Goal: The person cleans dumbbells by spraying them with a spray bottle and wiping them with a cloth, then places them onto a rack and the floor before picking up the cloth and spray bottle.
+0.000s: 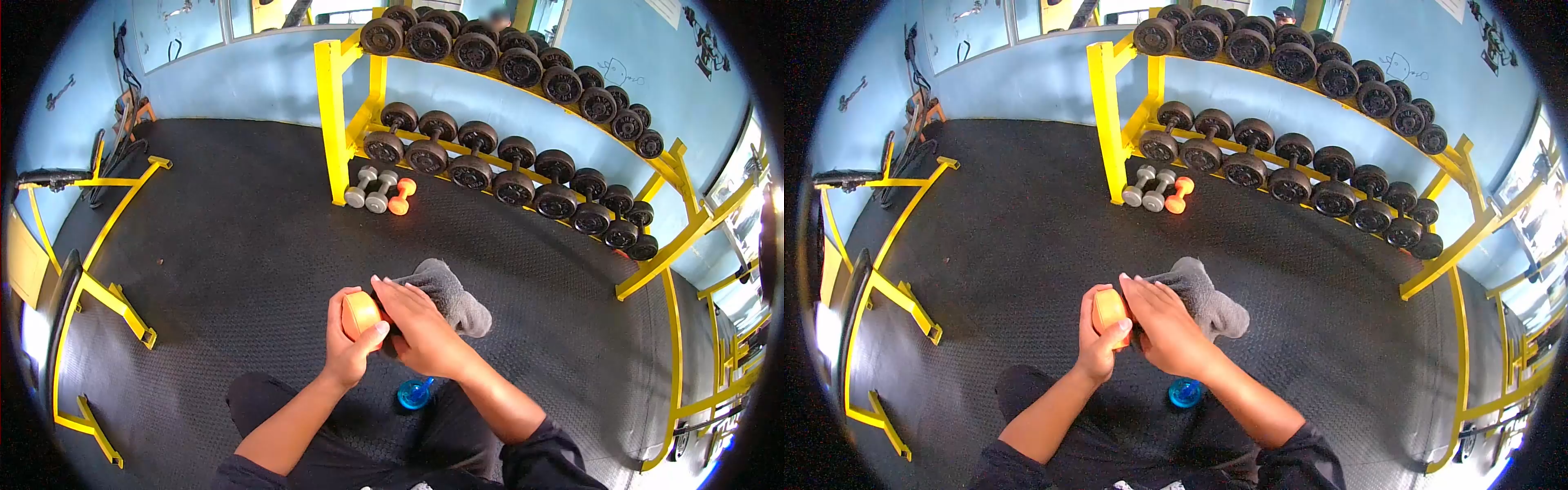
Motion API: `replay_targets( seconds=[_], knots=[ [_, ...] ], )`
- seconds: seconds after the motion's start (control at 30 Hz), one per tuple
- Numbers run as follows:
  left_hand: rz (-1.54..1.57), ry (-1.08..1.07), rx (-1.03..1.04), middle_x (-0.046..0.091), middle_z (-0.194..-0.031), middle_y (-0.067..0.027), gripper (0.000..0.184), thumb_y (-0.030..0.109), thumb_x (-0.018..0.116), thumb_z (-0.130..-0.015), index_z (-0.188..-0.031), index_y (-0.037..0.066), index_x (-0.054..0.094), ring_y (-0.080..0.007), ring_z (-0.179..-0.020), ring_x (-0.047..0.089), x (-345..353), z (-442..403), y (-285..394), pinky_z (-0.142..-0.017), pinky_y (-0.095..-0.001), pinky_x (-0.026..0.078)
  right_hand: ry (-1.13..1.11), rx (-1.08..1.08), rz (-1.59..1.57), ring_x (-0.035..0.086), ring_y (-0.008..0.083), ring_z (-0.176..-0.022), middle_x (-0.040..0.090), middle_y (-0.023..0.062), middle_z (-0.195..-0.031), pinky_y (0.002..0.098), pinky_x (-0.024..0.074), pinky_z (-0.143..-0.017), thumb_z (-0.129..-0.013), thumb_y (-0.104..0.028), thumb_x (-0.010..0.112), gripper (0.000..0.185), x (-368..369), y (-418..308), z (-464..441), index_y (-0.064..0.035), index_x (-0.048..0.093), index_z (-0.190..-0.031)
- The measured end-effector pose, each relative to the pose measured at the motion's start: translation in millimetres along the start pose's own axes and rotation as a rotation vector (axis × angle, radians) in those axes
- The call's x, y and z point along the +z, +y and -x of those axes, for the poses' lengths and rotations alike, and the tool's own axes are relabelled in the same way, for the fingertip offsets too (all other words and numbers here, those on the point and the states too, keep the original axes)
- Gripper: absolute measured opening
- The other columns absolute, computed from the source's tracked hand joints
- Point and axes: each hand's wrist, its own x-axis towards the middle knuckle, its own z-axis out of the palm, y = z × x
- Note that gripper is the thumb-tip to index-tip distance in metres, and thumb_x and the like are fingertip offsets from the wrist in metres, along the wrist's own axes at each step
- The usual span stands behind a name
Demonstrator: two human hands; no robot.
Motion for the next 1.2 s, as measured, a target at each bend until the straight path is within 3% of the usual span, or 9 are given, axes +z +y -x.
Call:
replay_targets(
  seconds=[0.17, 0.23, 0.3, 0.43, 0.53, 0.73, 0.83, 1.0, 1.2],
  knots=[
    [-0.255, -0.104, 0.258, 0.048, -0.12, -0.0116, 0.085, 0.028, 0.089, -0.069, -0.132, 0.006, 0.036, -0.0224, -0.111, 0.052, -5, 1, -18, -0.095, -0.039, 0.046, 0.155, 0.227, -1.062, 0.039, 0.0241, -0.14, 0.045, 0.0193, -0.148, 0.0344, 0.0243, -0.116, -0.082, 0.005, 0.04, 0.073, 4, -7, -5, 0.0002, 0.025, -0.153],
    [-0.763, -0.237, 0.614, 0.048, -0.123, -0.0163, 0.094, 0.035, 0.093, -0.062, -0.131, 0.005, 0.036, -0.0307, -0.111, 0.052, -7, -3, -6, -0.096, -0.0444, 0.044, 0.169, 0.258, -1.055, 0.042, 0.0253, -0.137, 0.045, 0.022, -0.147, 0.0341, 0.0284, -0.114, -0.085, 0.001, 0.036, 0.067, 11, -8, -13, 0.0024, 0.027, -0.152],
    [-0.857, -0.267, 0.671, 0.045, -0.123, -0.0176, 0.102, 0.035, 0.097, -0.054, -0.13, 0.005, 0.035, -0.0322, -0.116, 0.049, -9, -3, 0, -0.097, -0.0451, 0.043, 0.117, 0.375, -1.383, 0.043, 0.0267, -0.137, 0.045, 0.0225, -0.146, 0.0346, 0.0294, -0.114, -0.085, -0.001, 0.036, 0.065, 1, -10, -17, 0.0037, 0.029, -0.15],
    [-1.0, -0.1, 0.799, 0.043, -0.124, -0.0211, 0.105, 0.045, 0.095, -0.053, -0.129, 0.003, 0.037, -0.0399, -0.117, 0.043, -10, 1, 1, -0.098, -0.0507, 0.04, 0.184, 0.274, -1.326, 0.045, 0.0253, -0.135, 0.047, 0.0217, -0.146, 0.0352, 0.0302, -0.114, -0.085, -0.004, 0.035, 0.064, 9, -21, -12, 0.0059, 0.03, -0.149],
    [-1.086, -0.132, 0.724, 0.039, -0.126, -0.0199, 0.103, 0.053, 0.091, -0.056, -0.13, 0.003, 0.039, -0.0366, -0.119, 0.041, -18, -1, 8, -0.101, -0.0482, 0.039, 0.303, 0.136, -1.123, 0.042, 0.0248, -0.137, 0.043, 0.0203, -0.149, 0.0342, 0.0283, -0.114, -0.085, -0.001, 0.034, 0.064, 17, -28, 7, 0.0056, 0.03, -0.149],
    [0.078, 0.101, 0.069, 0.047, -0.126, -0.008, 0.084, 0.063, 0.068, -0.082, -0.134, 0.004, 0.039, -0.0186, -0.112, 0.05, -8, -11, -7, -0.098, -0.0345, 0.042, 0.658, 0.175, -1.299, 0.045, 0.0292, -0.136, 0.051, 0.0236, -0.141, 0.0392, 0.0233, -0.118, -0.08, 0.005, 0.036, 0.06, 85, -35, 27, 0.0095, 0.043, -0.139],
    [0.35, 0.092, -0.267, 0.059, -0.102, -0.0024, 0.07, 0.073, 0.047, -0.089, -0.121, 0.01, 0.049, -0.0109, -0.088, 0.058, -4, -9, 8, -0.071, -0.0264, 0.05, 0.822, 0.251, -1.286, 0.058, 0.0317, -0.122, 0.062, 0.0268, -0.123, 0.0385, 0.0455, -0.102, -0.077, 0.005, 0.034, 0.05, 99, -31, 21, 0.0105, 0.055, -0.122],
    [0.519, 0.086, -0.372, 0.061, -0.094, -0.0014, 0.066, 0.075, 0.044, -0.089, -0.11, 0.013, 0.056, -0.0082, -0.074, 0.058, -3, -10, 19, -0.057, -0.0219, 0.048, 0.909, 0.476, -1.203, 0.064, 0.0249, -0.093, 0.068, 0.0196, -0.097, 0.0374, 0.048, -0.095, -0.079, 0.004, 0.035, 0.036, 108, -15, 26, 0.0074, 0.058, -0.106],
    [0.547, 0.037, -0.383, 0.064, -0.095, -0.0015, 0.052, 0.064, 0.046, -0.094, -0.114, 0.017, 0.056, -0.011, -0.074, 0.063, -6, -12, 19, -0.052, -0.0228, 0.05, 0.733, 0.413, -1.298, 0.058, 0.0208, -0.109, 0.063, 0.0119, -0.118, 0.0349, 0.0422, -0.1, -0.089, 0.004, 0.038, 0.037, 107, 9, 32, -0.0001, 0.052, -0.123]
  ],
)
